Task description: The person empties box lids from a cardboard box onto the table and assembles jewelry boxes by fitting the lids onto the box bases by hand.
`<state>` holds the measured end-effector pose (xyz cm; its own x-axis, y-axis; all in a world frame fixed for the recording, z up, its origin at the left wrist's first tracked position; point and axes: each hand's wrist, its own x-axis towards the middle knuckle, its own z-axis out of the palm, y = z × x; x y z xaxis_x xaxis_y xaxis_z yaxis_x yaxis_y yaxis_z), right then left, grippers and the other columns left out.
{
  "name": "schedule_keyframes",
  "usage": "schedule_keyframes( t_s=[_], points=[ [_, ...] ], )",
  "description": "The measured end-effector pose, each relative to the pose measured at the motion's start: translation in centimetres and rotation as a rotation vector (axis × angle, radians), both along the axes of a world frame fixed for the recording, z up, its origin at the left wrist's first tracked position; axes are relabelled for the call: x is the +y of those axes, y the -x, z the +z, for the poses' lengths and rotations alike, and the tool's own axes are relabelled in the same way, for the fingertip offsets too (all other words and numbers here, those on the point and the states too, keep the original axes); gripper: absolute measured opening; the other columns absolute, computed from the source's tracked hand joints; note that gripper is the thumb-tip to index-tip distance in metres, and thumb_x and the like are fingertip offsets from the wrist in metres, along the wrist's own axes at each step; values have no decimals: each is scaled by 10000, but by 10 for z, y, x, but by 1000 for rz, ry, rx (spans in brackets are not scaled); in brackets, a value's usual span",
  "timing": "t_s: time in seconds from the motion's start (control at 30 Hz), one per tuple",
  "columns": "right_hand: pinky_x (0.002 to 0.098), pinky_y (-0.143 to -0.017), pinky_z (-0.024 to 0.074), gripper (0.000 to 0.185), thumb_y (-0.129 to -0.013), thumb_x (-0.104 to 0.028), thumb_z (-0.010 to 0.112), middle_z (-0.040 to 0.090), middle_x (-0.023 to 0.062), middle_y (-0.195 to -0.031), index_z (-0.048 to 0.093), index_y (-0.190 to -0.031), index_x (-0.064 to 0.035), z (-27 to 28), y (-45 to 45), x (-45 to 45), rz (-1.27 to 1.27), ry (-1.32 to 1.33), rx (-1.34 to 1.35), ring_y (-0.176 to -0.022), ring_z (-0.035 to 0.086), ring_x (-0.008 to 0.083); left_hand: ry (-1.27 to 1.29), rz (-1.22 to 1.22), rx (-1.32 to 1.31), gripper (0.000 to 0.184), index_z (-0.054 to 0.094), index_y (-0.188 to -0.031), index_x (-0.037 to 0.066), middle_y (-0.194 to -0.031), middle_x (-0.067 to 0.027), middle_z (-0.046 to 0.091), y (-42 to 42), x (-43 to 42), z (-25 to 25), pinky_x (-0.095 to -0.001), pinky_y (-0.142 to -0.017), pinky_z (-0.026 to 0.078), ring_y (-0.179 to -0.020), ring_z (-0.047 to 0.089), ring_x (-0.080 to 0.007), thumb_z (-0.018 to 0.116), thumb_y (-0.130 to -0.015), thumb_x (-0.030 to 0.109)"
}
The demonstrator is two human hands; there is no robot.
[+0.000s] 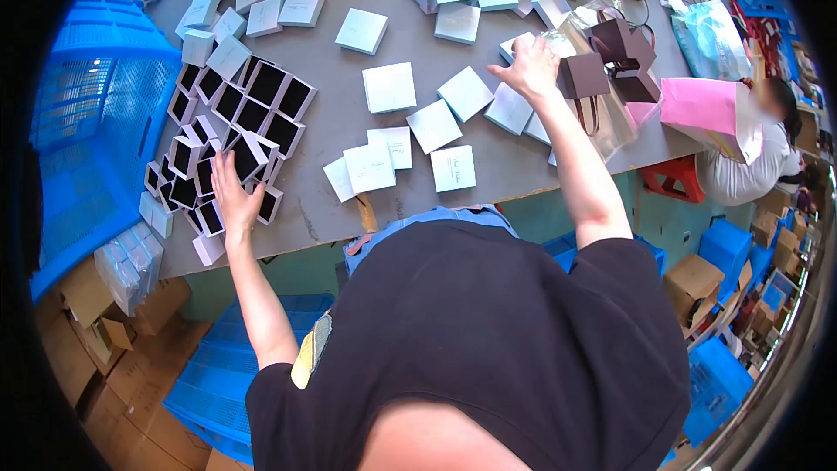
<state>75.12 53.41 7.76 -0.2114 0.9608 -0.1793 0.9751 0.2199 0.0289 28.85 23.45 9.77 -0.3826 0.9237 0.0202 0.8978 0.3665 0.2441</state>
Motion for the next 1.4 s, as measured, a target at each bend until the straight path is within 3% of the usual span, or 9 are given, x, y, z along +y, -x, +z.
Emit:
schedule_keyframes(
  t_s=[0.1,0.3,0.4,0.5,0.63,0.83,0.93,1.23,1.4],
  points=[
    [536,-1004,369,515,-710,-356,771,530,239,-1224,570,-1115,-108,-7,-5,4,-28,59,24,-1210,478,393,-2,-7,-24,681,515,-1249,51,-1404,-170,440,18,6,-1,-472,-1147,260,-1317,403,-366,754,-612,58],
    [490,-943,439,454,-694,-283,769,570,212,-1163,581,-1078,-131,-23,-27,18,-82,33,90,-1121,546,380,-264,26,-353,730,495,-1214,72,-1175,-124,536,-38,27,48,-370,-968,453,-1127,540,-296,828,-564,74],
    [409,-941,468,526,-673,-256,793,556,194,-1220,559,-1121,-106,-8,-19,18,-158,35,160,-1078,601,331,-328,-179,-594,876,450,-1343,104,-1276,-112,535,-103,37,34,-380,-1057,416,-1219,523,-263,843,-560,68],
    [411,-992,446,603,-674,-194,805,551,176,-1254,538,-1208,-105,32,15,-11,140,-44,656,-1155,567,320,-230,-227,-692,1052,382,-1428,116,-1249,-89,568,-148,35,5,-387,-1025,430,-1178,537,-264,890,-507,102],
    [436,-1056,400,671,-652,-104,811,512,162,-1345,517,-1255,-99,66,89,-92,614,408,973,-1270,474,335,-290,-179,-730,1103,313,-1456,99,-1219,-94,580,-165,32,-27,-399,-1004,434,-1143,544,-279,899,-523,129],
    [454,-1113,343,663,-649,-68,783,447,165,-1404,513,-1255,-73,47,134,-137,969,458,886,-1316,421,338,-154,26,-918,1151,280,-1471,134,-1285,-121,561,-168,20,-49,-380,-990,478,-1158,577,-270,927,-519,163],
    [461,-1131,327,686,-640,-59,788,454,164,-1400,529,-1275,-82,56,134,-140,1008,449,793,-1326,414,335,-209,-129,-668,1113,326,-1449,131,-1296,-106,561,-164,20,-55,-389,-996,473,-1177,569,-268,931,-517,198],
    [492,-1152,287,694,-665,-93,788,406,141,-1461,554,-1316,-137,40,127,-151,960,401,649,-1376,364,308,-96,-176,-844,1177,300,-1467,120,-1416,-126,473,-144,20,-11,-418,-1100,369,-1327,434,-320,919,-467,172],
    [491,-1125,312,648,-695,-78,774,421,139,-1451,547,-1300,-131,45,118,-144,808,339,817,-1367,376,306,-368,-3,-416,487,585,-1206,49,-1332,-135,536,-91,22,-1,-442,-1050,381,-1244,500,-316,725,-747,132]
  ],
)
